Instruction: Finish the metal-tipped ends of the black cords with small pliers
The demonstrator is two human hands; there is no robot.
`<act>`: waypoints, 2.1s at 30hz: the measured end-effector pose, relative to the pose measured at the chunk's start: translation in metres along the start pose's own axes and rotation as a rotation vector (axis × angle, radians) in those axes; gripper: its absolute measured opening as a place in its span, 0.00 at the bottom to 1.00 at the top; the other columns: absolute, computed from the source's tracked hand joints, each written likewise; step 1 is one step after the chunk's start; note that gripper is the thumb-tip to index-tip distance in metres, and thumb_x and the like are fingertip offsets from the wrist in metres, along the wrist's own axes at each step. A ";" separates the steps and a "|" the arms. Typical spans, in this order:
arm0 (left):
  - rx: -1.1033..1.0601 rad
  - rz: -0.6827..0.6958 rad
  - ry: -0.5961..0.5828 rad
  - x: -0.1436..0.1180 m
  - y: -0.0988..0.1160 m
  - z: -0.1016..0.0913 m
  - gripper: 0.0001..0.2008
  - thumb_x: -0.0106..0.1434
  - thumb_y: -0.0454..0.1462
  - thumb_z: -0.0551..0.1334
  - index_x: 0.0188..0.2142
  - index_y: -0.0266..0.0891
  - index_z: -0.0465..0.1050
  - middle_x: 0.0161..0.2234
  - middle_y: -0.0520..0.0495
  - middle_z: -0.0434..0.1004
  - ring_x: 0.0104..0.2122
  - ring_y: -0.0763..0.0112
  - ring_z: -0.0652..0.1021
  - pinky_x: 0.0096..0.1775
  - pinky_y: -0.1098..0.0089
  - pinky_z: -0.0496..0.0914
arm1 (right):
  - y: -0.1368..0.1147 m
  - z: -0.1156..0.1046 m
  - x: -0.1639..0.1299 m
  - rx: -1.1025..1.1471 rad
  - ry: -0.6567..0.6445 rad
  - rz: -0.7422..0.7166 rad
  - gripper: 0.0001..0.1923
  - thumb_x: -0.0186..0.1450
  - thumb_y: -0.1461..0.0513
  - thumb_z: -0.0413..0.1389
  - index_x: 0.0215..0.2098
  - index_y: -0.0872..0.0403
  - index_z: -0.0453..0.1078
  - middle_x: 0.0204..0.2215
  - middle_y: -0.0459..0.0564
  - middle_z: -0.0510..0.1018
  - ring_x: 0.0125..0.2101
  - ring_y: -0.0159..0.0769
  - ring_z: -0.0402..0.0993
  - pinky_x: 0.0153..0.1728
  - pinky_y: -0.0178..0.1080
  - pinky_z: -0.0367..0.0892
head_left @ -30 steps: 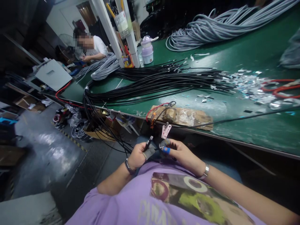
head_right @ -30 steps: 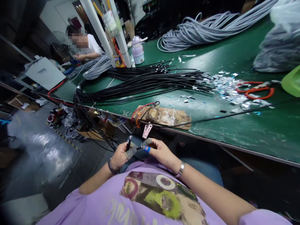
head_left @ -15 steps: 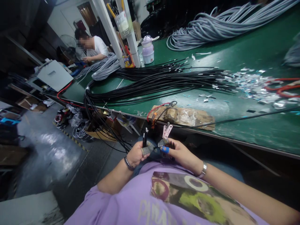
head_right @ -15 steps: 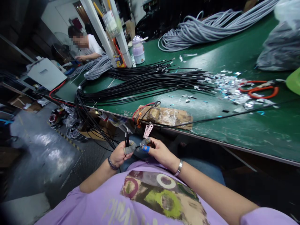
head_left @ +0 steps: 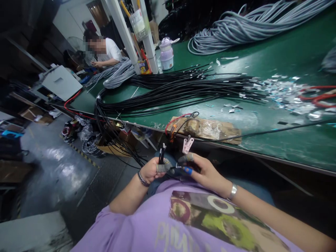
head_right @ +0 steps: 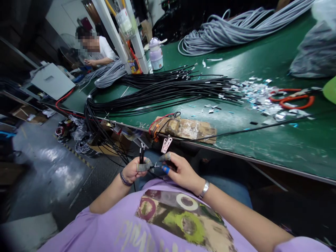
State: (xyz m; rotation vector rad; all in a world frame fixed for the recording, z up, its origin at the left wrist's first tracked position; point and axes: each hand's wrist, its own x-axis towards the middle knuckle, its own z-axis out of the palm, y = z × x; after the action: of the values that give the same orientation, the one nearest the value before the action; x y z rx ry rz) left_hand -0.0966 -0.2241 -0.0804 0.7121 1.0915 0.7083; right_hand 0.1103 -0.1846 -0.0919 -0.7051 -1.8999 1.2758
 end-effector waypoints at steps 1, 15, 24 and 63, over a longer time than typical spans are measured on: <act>-0.013 -0.003 -0.006 0.000 -0.001 -0.001 0.28 0.34 0.51 0.74 0.22 0.36 0.63 0.09 0.62 0.53 0.09 0.87 0.51 0.13 0.78 0.41 | 0.000 -0.001 -0.001 -0.056 -0.013 -0.053 0.10 0.60 0.61 0.55 0.40 0.52 0.73 0.33 0.52 0.76 0.32 0.38 0.71 0.34 0.39 0.68; 0.126 -0.084 -0.128 0.004 0.004 -0.008 0.27 0.36 0.53 0.73 0.21 0.34 0.67 0.10 0.60 0.55 0.09 0.86 0.52 0.13 0.77 0.43 | -0.010 -0.011 0.014 -0.118 -0.349 -0.213 0.14 0.57 0.69 0.49 0.35 0.51 0.74 0.32 0.51 0.77 0.30 0.35 0.70 0.32 0.36 0.64; 0.291 0.109 -0.203 0.013 0.029 0.013 0.25 0.32 0.51 0.75 0.20 0.33 0.75 0.19 0.50 0.71 0.24 0.72 0.71 0.32 0.70 0.68 | -0.008 -0.019 0.020 0.413 -0.513 0.359 0.11 0.56 0.57 0.59 0.21 0.55 0.68 0.17 0.42 0.66 0.20 0.27 0.56 0.23 0.33 0.55; 0.206 0.203 0.074 0.013 0.018 0.016 0.31 0.38 0.60 0.69 0.23 0.35 0.65 0.12 0.59 0.60 0.10 0.85 0.58 0.13 0.78 0.50 | 0.012 0.000 0.016 0.933 0.105 0.590 0.26 0.52 0.41 0.61 0.23 0.56 0.67 0.13 0.38 0.59 0.14 0.22 0.47 0.15 0.29 0.46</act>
State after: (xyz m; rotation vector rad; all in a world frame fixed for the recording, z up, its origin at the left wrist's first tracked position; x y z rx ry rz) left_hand -0.0806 -0.2059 -0.0687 0.9900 1.1813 0.8070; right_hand 0.1012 -0.1682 -0.0989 -0.7929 -0.8196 2.1903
